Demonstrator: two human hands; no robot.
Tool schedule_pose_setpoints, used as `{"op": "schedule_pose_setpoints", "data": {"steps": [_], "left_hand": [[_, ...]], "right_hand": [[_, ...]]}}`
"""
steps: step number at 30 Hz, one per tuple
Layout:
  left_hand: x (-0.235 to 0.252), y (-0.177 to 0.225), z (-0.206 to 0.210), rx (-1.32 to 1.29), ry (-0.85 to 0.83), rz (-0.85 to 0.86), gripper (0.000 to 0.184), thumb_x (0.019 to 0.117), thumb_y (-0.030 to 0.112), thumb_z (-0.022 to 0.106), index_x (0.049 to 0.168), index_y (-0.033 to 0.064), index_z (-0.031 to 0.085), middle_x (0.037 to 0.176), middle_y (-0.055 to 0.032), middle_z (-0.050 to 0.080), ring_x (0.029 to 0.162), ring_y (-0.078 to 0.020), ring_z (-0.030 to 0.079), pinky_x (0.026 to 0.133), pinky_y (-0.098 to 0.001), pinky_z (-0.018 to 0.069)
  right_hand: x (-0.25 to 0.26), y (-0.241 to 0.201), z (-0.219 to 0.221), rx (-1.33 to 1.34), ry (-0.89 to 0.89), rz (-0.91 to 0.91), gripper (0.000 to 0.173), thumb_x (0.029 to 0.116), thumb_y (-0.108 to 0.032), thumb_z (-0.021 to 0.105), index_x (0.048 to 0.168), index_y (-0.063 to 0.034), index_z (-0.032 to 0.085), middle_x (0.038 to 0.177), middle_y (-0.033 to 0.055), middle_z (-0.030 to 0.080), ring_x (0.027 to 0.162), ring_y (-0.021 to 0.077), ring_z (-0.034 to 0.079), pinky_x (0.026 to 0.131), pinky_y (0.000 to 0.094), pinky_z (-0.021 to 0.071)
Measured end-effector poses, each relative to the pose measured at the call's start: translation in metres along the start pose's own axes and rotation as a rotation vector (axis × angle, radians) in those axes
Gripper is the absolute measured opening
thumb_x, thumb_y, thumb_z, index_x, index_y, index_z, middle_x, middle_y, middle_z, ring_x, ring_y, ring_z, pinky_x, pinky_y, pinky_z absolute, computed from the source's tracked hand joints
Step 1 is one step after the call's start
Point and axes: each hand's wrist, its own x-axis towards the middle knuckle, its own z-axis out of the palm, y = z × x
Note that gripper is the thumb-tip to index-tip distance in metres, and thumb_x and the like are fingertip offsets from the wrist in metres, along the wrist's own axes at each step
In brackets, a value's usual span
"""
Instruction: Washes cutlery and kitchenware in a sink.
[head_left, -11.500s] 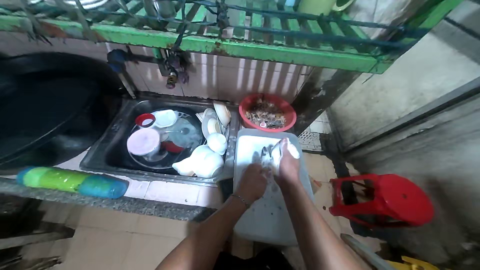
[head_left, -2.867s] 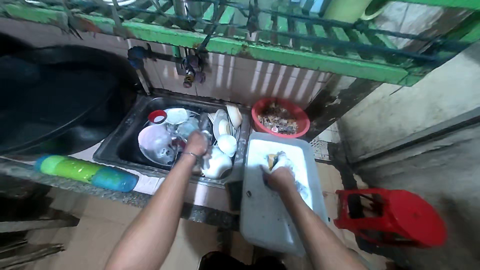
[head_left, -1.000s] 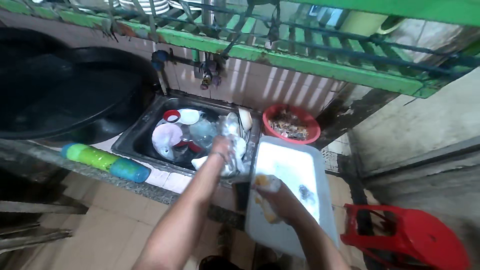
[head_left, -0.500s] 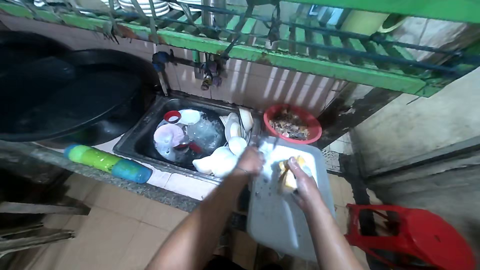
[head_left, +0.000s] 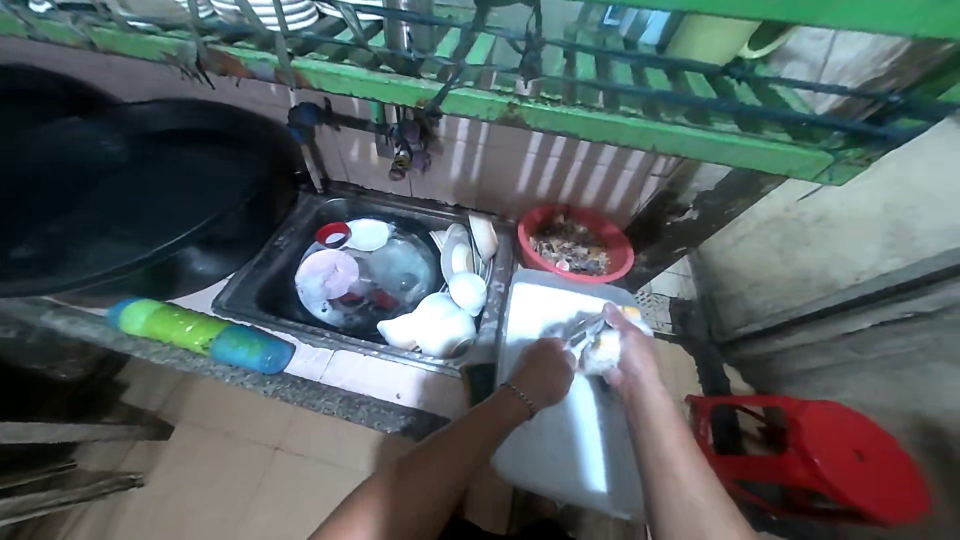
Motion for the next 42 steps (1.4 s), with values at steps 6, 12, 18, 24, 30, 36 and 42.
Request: {"op": "schedule_pose_setpoints", "data": {"steps": [6, 12, 18, 24, 30, 36, 42], "left_hand": [[0.003, -0.019, 0.003, -0.957, -0.203, -0.255, 0.034, 0.1124, 0.035, 0.038, 0.101, 0.0086, 0.056, 0.063, 0.0013, 0.048, 0.042, -0.0057, 0.043, 0.039, -0.0179, 0.0388], [-0.007, -0.008, 0.005, -0.642, -0.093, -0.16, 0.022, 0.1104, 0.021, 0.048, 0.109, 0.0037, 0.06, 0.072, -0.0002, 0.051, 0.053, -0.0052, 0.045, 0.049, -0.0185, 0.0399], [-0.004, -0.014, 0.004, 0.024, 0.076, 0.06, 0.025, 0.1087, 0.017, 0.051, 0.11, -0.0017, 0.067, 0.092, -0.0176, 0.066, 0.081, -0.0287, 0.063, 0.078, -0.0465, 0.0524], [-0.001, -0.024, 0.006, -0.02, 0.123, 0.032, 0.032, 0.1115, 0.022, 0.045, 0.117, -0.0009, 0.066, 0.095, -0.0189, 0.068, 0.083, -0.0299, 0.066, 0.08, -0.048, 0.055], [-0.004, -0.021, 0.007, -0.156, 0.108, -0.041, 0.033, 0.1124, 0.021, 0.042, 0.114, -0.0028, 0.065, 0.095, -0.0188, 0.064, 0.081, -0.0281, 0.061, 0.077, -0.0446, 0.0519], [0.002, -0.037, -0.005, 0.114, 0.253, -0.013, 0.03, 0.1089, 0.019, 0.05, 0.117, -0.0032, 0.068, 0.111, -0.0254, 0.069, 0.105, -0.0407, 0.068, 0.094, -0.0586, 0.0525], [0.022, -0.038, -0.029, -0.339, 0.322, -0.13, 0.03, 0.105, 0.022, 0.059, 0.105, -0.0071, 0.065, 0.089, -0.0192, 0.064, 0.079, -0.0274, 0.061, 0.076, -0.048, 0.0516]], "right_hand": [[-0.035, 0.013, -0.001, 0.183, -0.294, -0.032, 0.024, 0.1064, -0.035, 0.054, 0.115, -0.0139, 0.062, 0.079, -0.0011, 0.068, 0.06, 0.0068, 0.063, 0.053, 0.0255, 0.0565], [-0.024, 0.017, 0.004, 0.494, -0.484, -0.069, 0.064, 0.1011, -0.073, 0.024, 0.104, -0.0223, 0.063, 0.084, -0.0061, 0.069, 0.075, 0.0043, 0.067, 0.066, 0.0259, 0.0589], [-0.023, -0.012, 0.007, 0.204, -0.026, 0.017, 0.038, 0.1001, -0.038, 0.065, 0.125, -0.0098, 0.059, 0.097, 0.0051, 0.068, 0.082, 0.0146, 0.069, 0.071, 0.0378, 0.061], [-0.043, -0.013, 0.017, -0.059, -0.07, -0.054, 0.04, 0.1027, -0.043, 0.061, 0.122, -0.0087, 0.063, 0.088, 0.0045, 0.069, 0.071, 0.0128, 0.067, 0.064, 0.0344, 0.0598], [-0.036, 0.001, 0.024, 0.003, -0.001, -0.142, 0.039, 0.1054, -0.04, 0.056, 0.129, -0.0095, 0.059, 0.097, 0.003, 0.067, 0.079, 0.0109, 0.066, 0.071, 0.0334, 0.0593], [-0.061, -0.008, 0.018, -0.536, -0.242, 0.011, 0.042, 0.1046, -0.026, 0.062, 0.14, -0.0051, 0.055, 0.115, 0.0186, 0.068, 0.097, 0.0278, 0.067, 0.086, 0.05, 0.0552], [-0.069, -0.008, 0.026, -0.621, -0.732, -0.058, 0.023, 0.1069, -0.019, 0.056, 0.12, -0.0028, 0.065, 0.093, 0.008, 0.068, 0.076, 0.0137, 0.064, 0.071, 0.033, 0.0572]]}}
